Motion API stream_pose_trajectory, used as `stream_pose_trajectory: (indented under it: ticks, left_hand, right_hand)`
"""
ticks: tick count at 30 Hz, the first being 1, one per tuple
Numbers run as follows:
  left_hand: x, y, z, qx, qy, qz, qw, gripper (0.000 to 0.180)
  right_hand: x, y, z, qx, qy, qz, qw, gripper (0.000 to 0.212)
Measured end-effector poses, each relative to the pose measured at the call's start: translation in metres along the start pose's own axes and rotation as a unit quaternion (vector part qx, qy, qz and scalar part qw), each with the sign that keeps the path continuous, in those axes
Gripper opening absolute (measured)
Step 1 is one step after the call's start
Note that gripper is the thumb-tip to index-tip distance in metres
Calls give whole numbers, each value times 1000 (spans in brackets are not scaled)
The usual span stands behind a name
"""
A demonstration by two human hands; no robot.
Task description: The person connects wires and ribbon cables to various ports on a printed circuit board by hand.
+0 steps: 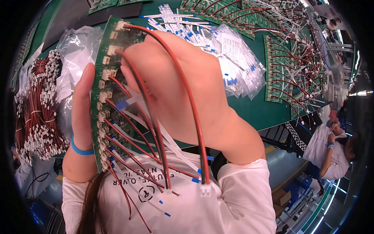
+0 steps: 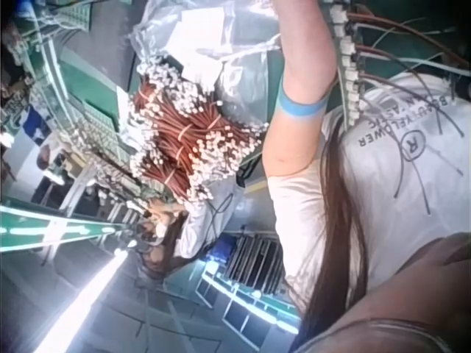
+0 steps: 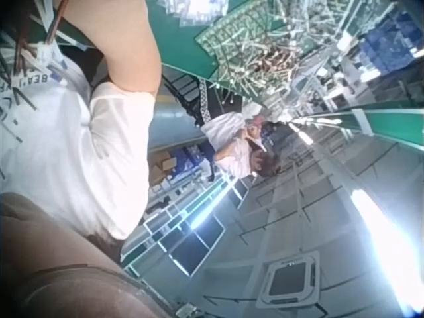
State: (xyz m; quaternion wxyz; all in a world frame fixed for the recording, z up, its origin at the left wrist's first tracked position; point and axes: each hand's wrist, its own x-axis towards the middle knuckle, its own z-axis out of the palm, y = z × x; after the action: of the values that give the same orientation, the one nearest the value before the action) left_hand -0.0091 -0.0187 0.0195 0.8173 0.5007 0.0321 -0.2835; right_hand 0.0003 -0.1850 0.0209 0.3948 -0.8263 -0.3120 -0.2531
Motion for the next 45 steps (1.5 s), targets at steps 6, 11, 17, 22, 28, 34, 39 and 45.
stream_pose_trajectory:
  ticks: [6, 11, 17, 22, 28, 34, 39, 45]
  left_hand:
    - [-4, 3, 5, 18, 26, -44, 999, 56]
    - [2, -4, -12, 28, -31, -35, 999, 46]
    - [2, -4, -3, 66, 12, -50, 996, 62]
    - [2, -7, -12, 21, -22, -27, 999, 46]
    - [10, -7, -21, -1, -113, 3, 994, 44]
    - [-1, -1, -3, 17, -15, -26, 999, 50]
    - [-2, -3, -1, -10, -11, -30, 999, 57]
    - [-5, 1, 0, -28, -5, -48, 998, 58]
  right_hand:
    - [1, -9, 0, 57, -24, 101, 993, 24]
    - [0, -6, 3, 61, -36, 104, 992, 22]
    - [7, -1, -2, -18, -60, 39, 997, 18]
    - [6, 0, 2, -16, -45, 46, 998, 19]
    - [4, 3, 7, 10, -52, 40, 998, 17]
    - [6, -4, 9, 12, -27, 49, 998, 14]
    - [8, -15, 2, 17, -16, 109, 994, 13]
    - [8, -17, 0, 36, -17, 137, 990, 14]
